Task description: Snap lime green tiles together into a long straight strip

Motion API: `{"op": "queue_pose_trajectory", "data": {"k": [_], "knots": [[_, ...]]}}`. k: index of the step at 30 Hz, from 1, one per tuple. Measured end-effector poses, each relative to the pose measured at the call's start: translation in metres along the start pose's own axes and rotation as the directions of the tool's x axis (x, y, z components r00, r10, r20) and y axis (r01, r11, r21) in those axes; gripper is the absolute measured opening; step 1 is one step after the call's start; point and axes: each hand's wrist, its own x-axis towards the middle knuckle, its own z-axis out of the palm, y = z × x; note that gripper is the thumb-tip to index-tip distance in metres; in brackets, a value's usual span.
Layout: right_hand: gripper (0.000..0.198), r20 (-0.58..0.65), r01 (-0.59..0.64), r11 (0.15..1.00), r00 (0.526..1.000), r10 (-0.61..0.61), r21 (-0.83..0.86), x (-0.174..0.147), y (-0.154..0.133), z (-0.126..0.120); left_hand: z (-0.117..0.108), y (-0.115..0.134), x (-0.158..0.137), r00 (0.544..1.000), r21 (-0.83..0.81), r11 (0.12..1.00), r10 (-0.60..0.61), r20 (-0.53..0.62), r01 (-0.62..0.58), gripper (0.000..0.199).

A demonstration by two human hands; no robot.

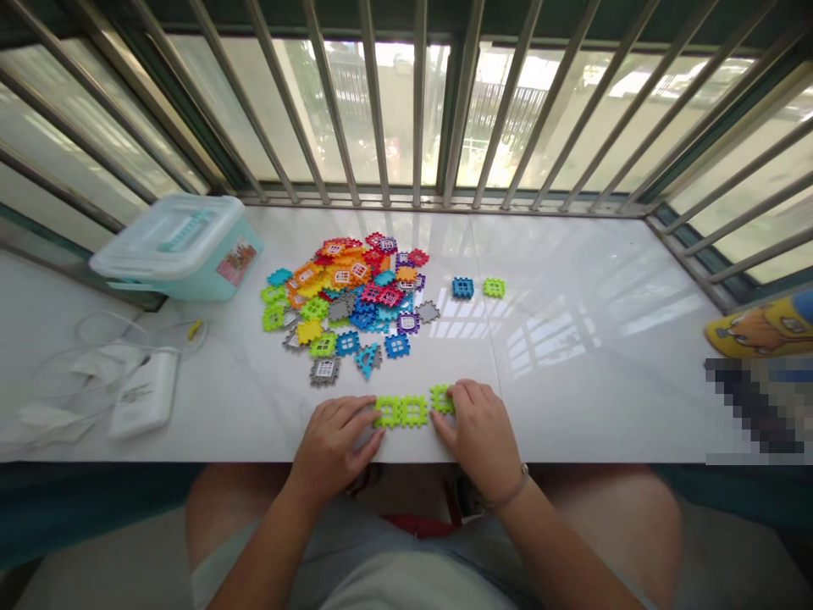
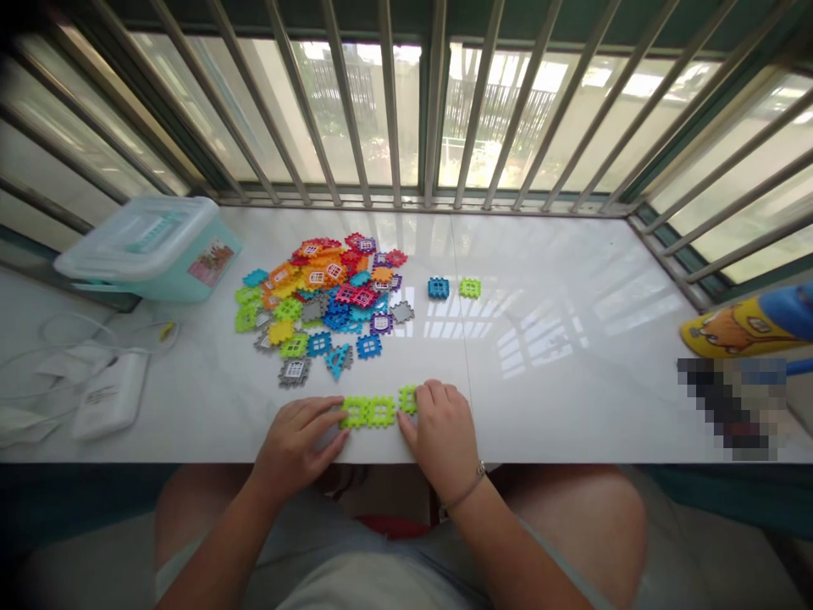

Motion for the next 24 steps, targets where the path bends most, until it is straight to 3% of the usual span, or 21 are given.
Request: {"op": "queue_pose_trajectory", "data": {"k": [6, 11, 19, 24], "knots": [[0.021, -0.082, -0.063, 0.998, 0.995, 0.061, -0.027, -0.006, 0.014, 0.000, 0.001, 0.000, 0.000, 1.000, 0.011, 1.000, -0.001, -0.014, 0.001, 0.020], [0.027, -0.112, -0.007, 0.999, 0.994, 0.013, 0.052, 0.012, 0.050, -0.009, 0.001, 0.000, 0.000, 1.000, 0.004, 1.000, -0.001, -0.022, 0.001, 0.020], [0.035, -0.131, -0.098, 0.992, 0.987, 0.088, -0.075, 0.128, 0.130, -0.022, 0.001, 0.000, -0.002, 0.999, -0.025, 1.000, -0.001, -0.033, 0.000, 0.019], [0.056, 0.000, -0.159, 0.985, 0.987, 0.159, -0.074, 0.196, 0.159, -0.021, 0.001, 0.000, -0.002, 0.999, -0.034, 0.999, -0.012, -0.037, 0.011, 0.017]]}}
